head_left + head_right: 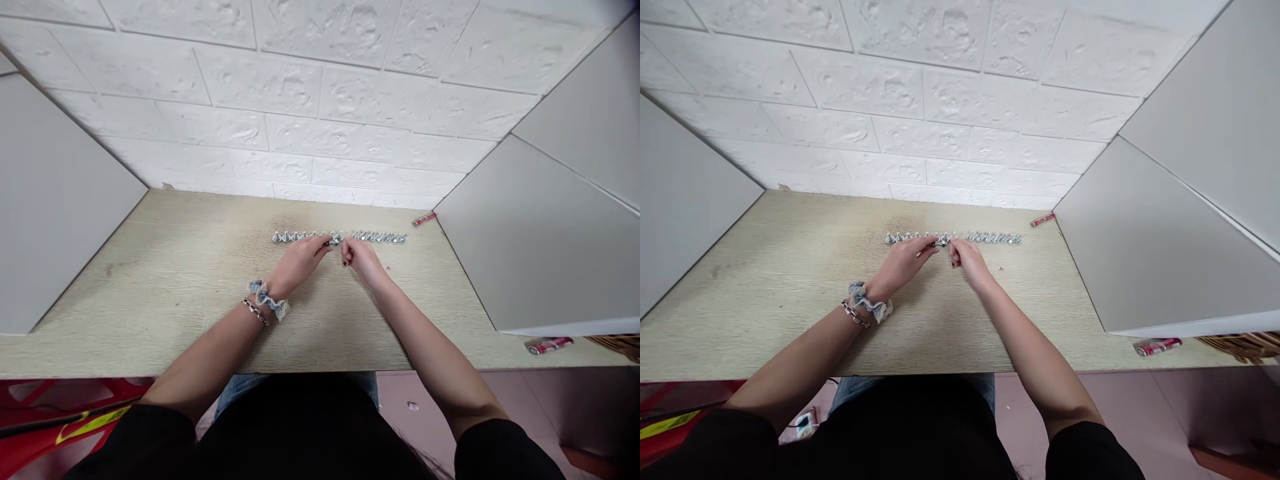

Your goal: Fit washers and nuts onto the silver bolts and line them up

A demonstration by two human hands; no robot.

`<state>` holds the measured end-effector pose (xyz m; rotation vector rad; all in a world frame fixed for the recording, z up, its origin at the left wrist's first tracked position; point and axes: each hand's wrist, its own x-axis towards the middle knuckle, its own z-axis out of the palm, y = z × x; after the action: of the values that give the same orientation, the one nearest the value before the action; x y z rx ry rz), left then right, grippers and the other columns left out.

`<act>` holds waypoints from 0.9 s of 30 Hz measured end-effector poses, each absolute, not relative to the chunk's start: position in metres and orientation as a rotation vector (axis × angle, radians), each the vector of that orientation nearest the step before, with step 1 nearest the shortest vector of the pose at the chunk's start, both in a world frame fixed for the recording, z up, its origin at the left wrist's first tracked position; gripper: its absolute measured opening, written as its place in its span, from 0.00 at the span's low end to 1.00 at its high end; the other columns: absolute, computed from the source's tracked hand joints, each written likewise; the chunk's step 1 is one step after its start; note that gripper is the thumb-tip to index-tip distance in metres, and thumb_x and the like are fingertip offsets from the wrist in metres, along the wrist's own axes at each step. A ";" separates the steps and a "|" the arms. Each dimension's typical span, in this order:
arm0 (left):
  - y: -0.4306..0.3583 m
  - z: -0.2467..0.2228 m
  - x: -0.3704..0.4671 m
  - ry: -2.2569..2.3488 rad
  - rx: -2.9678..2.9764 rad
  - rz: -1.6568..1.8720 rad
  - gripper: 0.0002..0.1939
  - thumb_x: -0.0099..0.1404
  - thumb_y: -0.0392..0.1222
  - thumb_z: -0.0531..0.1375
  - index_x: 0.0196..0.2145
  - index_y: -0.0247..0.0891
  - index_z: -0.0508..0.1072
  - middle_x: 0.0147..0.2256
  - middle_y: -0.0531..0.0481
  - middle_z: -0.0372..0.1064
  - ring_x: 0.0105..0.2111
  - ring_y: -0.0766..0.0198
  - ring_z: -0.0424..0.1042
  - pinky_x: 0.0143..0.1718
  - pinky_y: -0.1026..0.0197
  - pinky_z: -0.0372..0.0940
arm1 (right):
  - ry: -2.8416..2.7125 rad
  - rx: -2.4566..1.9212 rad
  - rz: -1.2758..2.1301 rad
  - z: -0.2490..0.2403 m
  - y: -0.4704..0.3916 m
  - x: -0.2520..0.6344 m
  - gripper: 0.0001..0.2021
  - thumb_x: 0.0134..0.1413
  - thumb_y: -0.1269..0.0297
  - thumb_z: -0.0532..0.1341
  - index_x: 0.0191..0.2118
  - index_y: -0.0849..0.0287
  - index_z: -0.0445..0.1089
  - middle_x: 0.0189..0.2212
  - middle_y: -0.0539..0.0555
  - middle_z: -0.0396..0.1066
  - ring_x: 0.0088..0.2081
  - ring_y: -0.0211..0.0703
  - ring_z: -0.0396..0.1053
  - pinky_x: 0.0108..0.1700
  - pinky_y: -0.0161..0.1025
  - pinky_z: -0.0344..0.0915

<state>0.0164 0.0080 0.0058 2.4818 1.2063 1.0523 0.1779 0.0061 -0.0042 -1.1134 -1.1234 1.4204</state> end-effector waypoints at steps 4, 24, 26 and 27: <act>0.007 0.006 0.016 1.107 2.533 1.083 0.11 0.65 0.38 0.54 0.44 0.35 0.69 0.39 0.46 0.73 0.36 0.65 0.72 0.37 0.64 0.66 | -1.211 -1.123 1.491 -0.009 0.006 0.177 0.27 0.48 0.38 0.52 0.14 0.58 0.56 0.12 0.44 0.46 0.15 0.31 0.49 0.19 0.34 0.50; 0.013 0.005 0.014 1.113 2.514 1.036 0.12 0.65 0.38 0.53 0.45 0.37 0.69 0.38 0.47 0.74 0.36 0.65 0.72 0.37 0.64 0.66 | -1.165 -1.138 1.403 -0.007 0.006 0.176 0.12 0.38 0.66 0.61 0.35 0.55 0.68 0.29 0.46 0.67 0.30 0.33 0.64 0.34 0.33 0.62; 0.012 0.005 0.014 1.135 2.510 1.033 0.12 0.65 0.38 0.53 0.45 0.37 0.69 0.38 0.47 0.74 0.36 0.65 0.72 0.37 0.63 0.66 | -1.129 -1.148 1.369 -0.004 0.005 0.176 0.12 0.36 0.70 0.59 0.33 0.55 0.69 0.31 0.47 0.67 0.34 0.34 0.64 0.36 0.33 0.62; 0.012 0.005 0.014 1.153 2.506 1.036 0.11 0.65 0.38 0.54 0.45 0.37 0.70 0.37 0.47 0.74 0.35 0.65 0.72 0.36 0.63 0.66 | -1.109 -1.144 1.360 -0.003 0.005 0.177 0.12 0.36 0.71 0.58 0.32 0.55 0.69 0.31 0.47 0.67 0.35 0.35 0.64 0.36 0.33 0.61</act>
<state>0.0137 0.0124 0.0049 2.5059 1.1529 1.0365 0.1766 0.0050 -0.0033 -1.1441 -1.1093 1.3595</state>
